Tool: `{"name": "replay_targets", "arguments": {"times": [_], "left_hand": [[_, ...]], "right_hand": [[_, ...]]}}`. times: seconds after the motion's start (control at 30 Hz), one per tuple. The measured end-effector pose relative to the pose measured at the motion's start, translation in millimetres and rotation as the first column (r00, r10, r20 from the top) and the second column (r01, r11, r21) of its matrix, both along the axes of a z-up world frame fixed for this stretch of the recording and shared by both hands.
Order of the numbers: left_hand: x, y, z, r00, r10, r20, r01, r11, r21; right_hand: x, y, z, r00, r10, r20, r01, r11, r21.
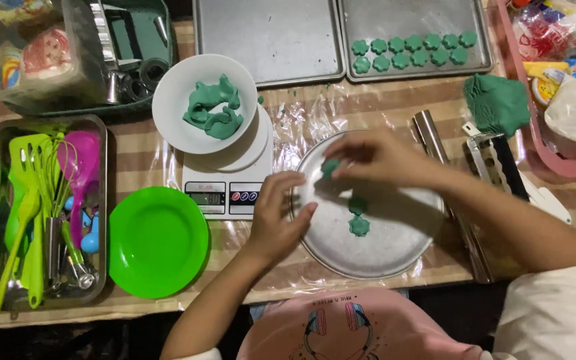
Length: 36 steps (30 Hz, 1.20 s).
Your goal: Molding green dough into small flower shapes using a manual mold and placing them on a tray
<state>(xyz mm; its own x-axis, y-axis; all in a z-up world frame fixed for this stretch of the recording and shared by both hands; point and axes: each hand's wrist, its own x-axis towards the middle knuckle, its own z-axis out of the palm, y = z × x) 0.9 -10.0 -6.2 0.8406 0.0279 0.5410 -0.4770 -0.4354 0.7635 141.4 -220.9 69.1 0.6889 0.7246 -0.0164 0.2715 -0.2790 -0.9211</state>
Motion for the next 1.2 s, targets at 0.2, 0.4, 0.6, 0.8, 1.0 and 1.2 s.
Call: {"name": "replay_targets", "arguments": {"times": [0.2, 0.4, 0.6, 0.8, 1.0, 1.2], "left_hand": [[2.5, -2.0, -3.3, 0.970, -0.117, -0.215, 0.048, 0.952, -0.301], [1.5, -4.7, -2.7, 0.944, -0.191, -0.269, 0.077, 0.920, -0.384], [-2.1, -11.1, -22.7, 0.916, -0.259, -0.307, 0.075, 0.862, -0.502], [0.0, -5.0, -17.2, 0.906, -0.295, -0.304, 0.102, 0.848, -0.520], [0.5, -4.8, -22.2, 0.907, -0.329, -0.264, 0.153, 0.840, -0.521], [0.8, -2.5, -17.4, 0.898, -0.339, -0.281, 0.136, 0.820, -0.556]], "right_hand": [[-49.3, 10.6, 8.9, 0.998, -0.051, -0.030, 0.051, 0.999, -0.014], [-64.6, 0.9, -4.0, 0.979, -0.161, -0.128, 0.174, 0.980, 0.092], [-79.6, 3.1, -11.4, 0.915, -0.234, -0.328, 0.310, 0.929, 0.202], [-73.4, -1.2, -29.3, 0.906, -0.233, -0.354, 0.324, 0.919, 0.224], [-69.9, -3.3, -19.7, 0.908, -0.188, -0.375, 0.277, 0.940, 0.200], [-70.8, -3.8, -18.0, 0.902, -0.150, -0.405, 0.244, 0.950, 0.193]]}}
